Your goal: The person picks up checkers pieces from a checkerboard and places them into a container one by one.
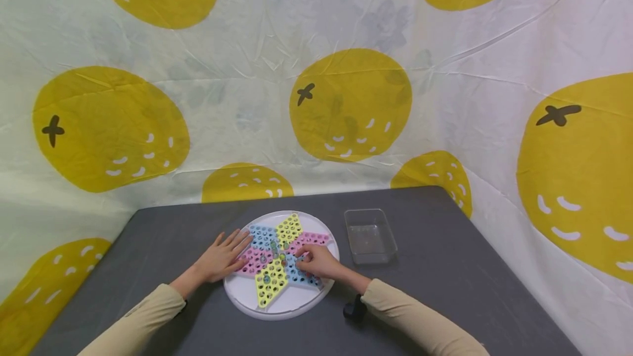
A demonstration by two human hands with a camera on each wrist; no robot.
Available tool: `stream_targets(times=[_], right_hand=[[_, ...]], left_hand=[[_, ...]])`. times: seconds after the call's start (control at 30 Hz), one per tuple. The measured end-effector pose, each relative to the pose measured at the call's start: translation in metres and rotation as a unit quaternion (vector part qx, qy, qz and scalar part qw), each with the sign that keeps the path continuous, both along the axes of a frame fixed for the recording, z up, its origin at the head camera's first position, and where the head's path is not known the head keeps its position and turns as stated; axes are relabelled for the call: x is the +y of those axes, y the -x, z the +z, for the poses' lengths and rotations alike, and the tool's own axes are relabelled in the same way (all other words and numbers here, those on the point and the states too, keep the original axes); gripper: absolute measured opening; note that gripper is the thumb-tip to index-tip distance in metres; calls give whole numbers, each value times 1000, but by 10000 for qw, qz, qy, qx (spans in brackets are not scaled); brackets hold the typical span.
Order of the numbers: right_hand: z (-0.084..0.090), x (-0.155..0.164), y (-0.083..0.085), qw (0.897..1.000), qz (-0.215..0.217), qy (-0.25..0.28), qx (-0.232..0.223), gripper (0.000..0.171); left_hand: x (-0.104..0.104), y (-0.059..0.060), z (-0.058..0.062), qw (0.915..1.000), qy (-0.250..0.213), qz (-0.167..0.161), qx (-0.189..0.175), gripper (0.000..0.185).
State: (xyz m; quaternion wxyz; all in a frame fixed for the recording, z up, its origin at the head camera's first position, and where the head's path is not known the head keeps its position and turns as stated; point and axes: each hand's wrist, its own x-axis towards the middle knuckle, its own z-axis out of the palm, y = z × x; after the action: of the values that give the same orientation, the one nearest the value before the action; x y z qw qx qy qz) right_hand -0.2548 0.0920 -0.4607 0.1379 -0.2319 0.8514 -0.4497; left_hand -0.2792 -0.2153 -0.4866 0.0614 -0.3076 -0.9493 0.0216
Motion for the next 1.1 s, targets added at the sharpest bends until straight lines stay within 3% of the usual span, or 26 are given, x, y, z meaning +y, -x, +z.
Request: stream_targets(times=[0.37, 1.1], right_hand=[[-1, -2, -1, 9995, 31, -96, 306, 20], [-9, -3, 2, 9991, -90, -149, 393, 17]], left_hand=[[1, -2, -2, 9998, -162, 20, -106, 58], [-1, -2, -7, 9995, -219, 91, -220, 59]])
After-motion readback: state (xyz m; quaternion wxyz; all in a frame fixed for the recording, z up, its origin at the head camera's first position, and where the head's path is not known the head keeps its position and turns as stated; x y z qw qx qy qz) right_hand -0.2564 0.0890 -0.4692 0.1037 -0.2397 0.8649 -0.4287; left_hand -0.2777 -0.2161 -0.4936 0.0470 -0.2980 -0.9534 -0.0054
